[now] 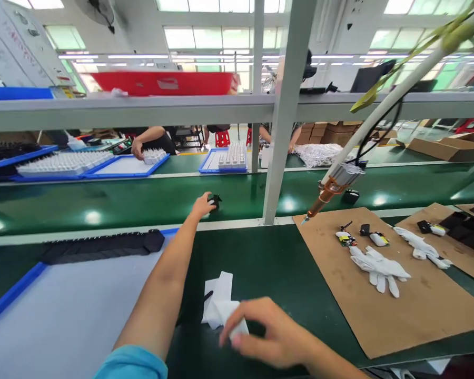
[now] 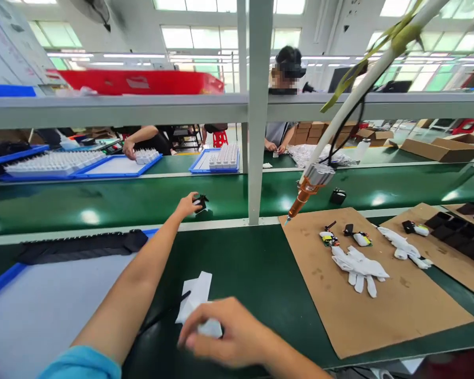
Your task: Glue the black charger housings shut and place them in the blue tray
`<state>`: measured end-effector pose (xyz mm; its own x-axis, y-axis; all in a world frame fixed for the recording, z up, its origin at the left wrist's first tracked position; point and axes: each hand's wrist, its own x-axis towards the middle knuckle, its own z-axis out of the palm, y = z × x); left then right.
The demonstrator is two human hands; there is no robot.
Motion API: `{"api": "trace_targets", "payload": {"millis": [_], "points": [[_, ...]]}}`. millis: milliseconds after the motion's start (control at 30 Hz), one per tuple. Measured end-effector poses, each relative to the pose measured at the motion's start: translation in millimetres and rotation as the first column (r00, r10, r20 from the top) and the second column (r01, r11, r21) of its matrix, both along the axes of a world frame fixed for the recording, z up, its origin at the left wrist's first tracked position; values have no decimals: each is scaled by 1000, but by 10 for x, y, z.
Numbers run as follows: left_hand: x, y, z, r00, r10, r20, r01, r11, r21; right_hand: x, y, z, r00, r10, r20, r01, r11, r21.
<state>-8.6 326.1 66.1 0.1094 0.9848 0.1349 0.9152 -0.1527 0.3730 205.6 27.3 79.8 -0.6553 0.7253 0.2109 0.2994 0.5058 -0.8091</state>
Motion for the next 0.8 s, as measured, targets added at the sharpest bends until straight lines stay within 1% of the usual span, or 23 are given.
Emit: {"api": "trace_targets", "payload": {"millis": [33, 100, 133, 167, 200, 233, 267, 300, 333, 367, 400, 433, 467, 500, 533, 567, 600, 633, 667, 733, 800], "points": [[-59, 4, 112, 1000, -7, -5, 7, 1000, 0, 2, 11, -142, 998, -33, 53, 32, 999, 10], [-194, -64, 387, 999, -32, -16, 32, 999, 8, -46, 23, -437, 978, -99, 182, 83, 992, 96], [-265, -161, 544, 998, -50, -23, 51, 999, 14, -96, 16, -576, 964, -116, 241, 80, 985, 154], [-333, -315, 705, 997, -71, -29, 71, 997, 20, -158, -4, -699, 952, -118, 284, 60, 977, 204], [-397, -529, 862, 993, -110, -38, 111, 993, 40, -226, -36, -802, 941, -113, 319, 36, 971, 238], [-457, -804, 1003, 981, -182, -68, 189, 976, 110, -290, -77, -883, 932, -109, 346, 16, 965, 261], [-514, -1131, 1114, 974, -208, -89, 221, 957, 186, -344, -124, -942, 924, -107, 367, 2, 962, 274], [-573, -1493, 1181, 972, -207, -106, 227, 945, 235, -381, -169, -980, 917, -105, 384, -7, 960, 279], [-636, -1872, 1192, 974, -198, -109, 221, 935, 278, -395, -207, -1001, 912, -108, 396, -9, 959, 283], [-703, -2242, 1140, 980, -179, -86, 197, 933, 302, -387, -235, -1008, 907, -116, 405, -5, 958, 286], [-767, -2584, 1025, 991, -133, -33, 137, 942, 307, -357, -248, -1004, 901, -135, 411, 10, 956, 294], [-820, -2878, 854, 996, -82, 29, 72, 962, 264, -307, -243, -990, 893, -164, 419, 32, 952, 305], [-850, -3114, 644, 994, -54, 95, 35, 982, 187, -244, -219, -969, 880, -200, 430, 57, 945, 322], [-851, -3289, 413, 988, -50, 148, 41, 997, 64, -170, -173, -944, 860, -243, 448, 84, 935, 345], [-818, -3406, 181, 976, -43, 213, 59, 996, -72, -92, -103, -917, 835, -282, 472, 103, 924, 370], [-754, -3472, -35, 957, -19, 288, 68, 985, -161, -14, -9, -891, 805, -321, 498, 116, 909, 400], [-664, -3497, -220, 937, -7, 350, 81, 977, -197, 64, 108, -869, 767, -355, 534, 121, 897, 424], [-559, -3493, -369, 920, 0, 392, 86, 976, -201, 140, 246, -854, 753, -369, 544, 127, 894, 430], [-448, -3467, -480, 913, 14, 407, 76, 976, -203, 216, 400, -846, 743, -383, 548, 136, 890, 436], [-241, -3386, -605, 912, -1, 410, 69, 986, -150, 383, 719, -845, 718, -415, 559, 162, 881, 445], [-87, -3298, -647, 915, -63, 399, 109, 990, -93, 577, 969, -852, 678, -472, 564, 217, 861, 459]]}}
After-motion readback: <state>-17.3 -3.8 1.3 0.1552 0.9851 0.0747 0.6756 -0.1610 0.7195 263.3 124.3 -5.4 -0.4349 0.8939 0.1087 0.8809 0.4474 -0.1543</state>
